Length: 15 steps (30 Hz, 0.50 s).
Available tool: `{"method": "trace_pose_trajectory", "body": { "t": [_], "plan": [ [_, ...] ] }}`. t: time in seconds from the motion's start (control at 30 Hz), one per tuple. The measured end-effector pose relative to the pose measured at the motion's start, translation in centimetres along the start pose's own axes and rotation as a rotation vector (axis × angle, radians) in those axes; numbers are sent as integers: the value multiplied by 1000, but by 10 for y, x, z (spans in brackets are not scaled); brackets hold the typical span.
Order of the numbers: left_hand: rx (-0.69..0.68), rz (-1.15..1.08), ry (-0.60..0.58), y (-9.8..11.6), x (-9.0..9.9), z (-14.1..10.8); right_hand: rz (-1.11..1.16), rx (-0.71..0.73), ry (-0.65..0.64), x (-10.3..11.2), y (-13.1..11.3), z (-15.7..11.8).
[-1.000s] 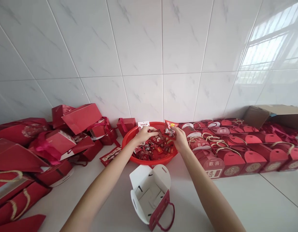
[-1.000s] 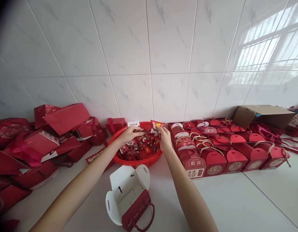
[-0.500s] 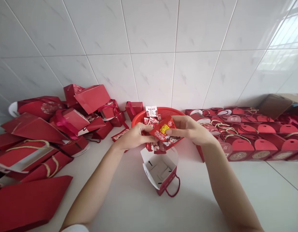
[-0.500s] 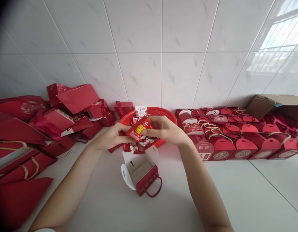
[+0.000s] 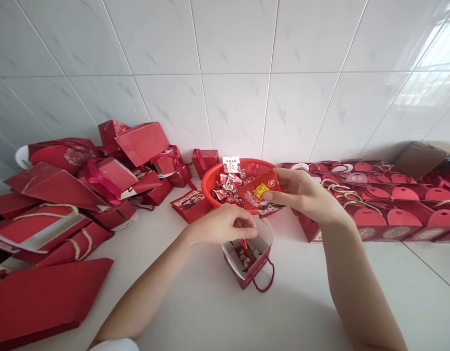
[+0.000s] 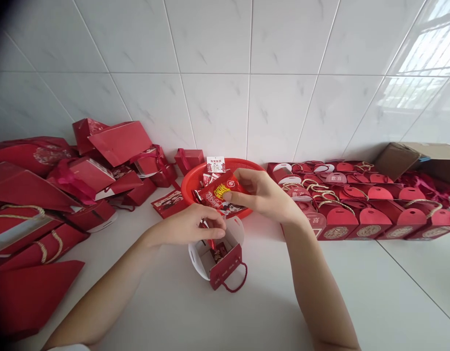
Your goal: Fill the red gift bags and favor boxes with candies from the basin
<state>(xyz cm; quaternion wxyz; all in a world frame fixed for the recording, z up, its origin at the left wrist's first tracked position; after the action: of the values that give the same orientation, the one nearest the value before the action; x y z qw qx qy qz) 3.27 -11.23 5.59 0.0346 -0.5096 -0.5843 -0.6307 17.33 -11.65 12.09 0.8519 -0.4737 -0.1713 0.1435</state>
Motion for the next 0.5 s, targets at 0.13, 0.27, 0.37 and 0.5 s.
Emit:
{"method": "trace_pose_trajectory", "body": {
  "t": [0.13,0.27,0.37,0.5],
  "plan": [
    [17,44,-75,-4,-10,1,-37,13,11,3,-3,-1],
    [-74,133,-216,1,-11,-7,-68,26,14,3,-2,-1],
    [-61,162,-103,0,6,-11,-55,29,24,3,-1,0],
    [-17,203,-17,-5,15,-13,-52,21,21,1,-2,1]
  ]
}}
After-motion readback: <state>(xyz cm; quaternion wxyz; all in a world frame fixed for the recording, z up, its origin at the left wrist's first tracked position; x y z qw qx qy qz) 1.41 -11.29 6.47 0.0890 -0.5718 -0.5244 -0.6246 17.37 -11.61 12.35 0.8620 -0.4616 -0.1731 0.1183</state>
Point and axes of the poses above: each hand's wrist, its own z-axis towards the middle knuckle, its own x-axis out of the back of the hand, y = z × x, the point moved 7 cm from there along z, towards the middle knuckle, and after that the axes turned 10 degrees about x, right-handed, at the moved point
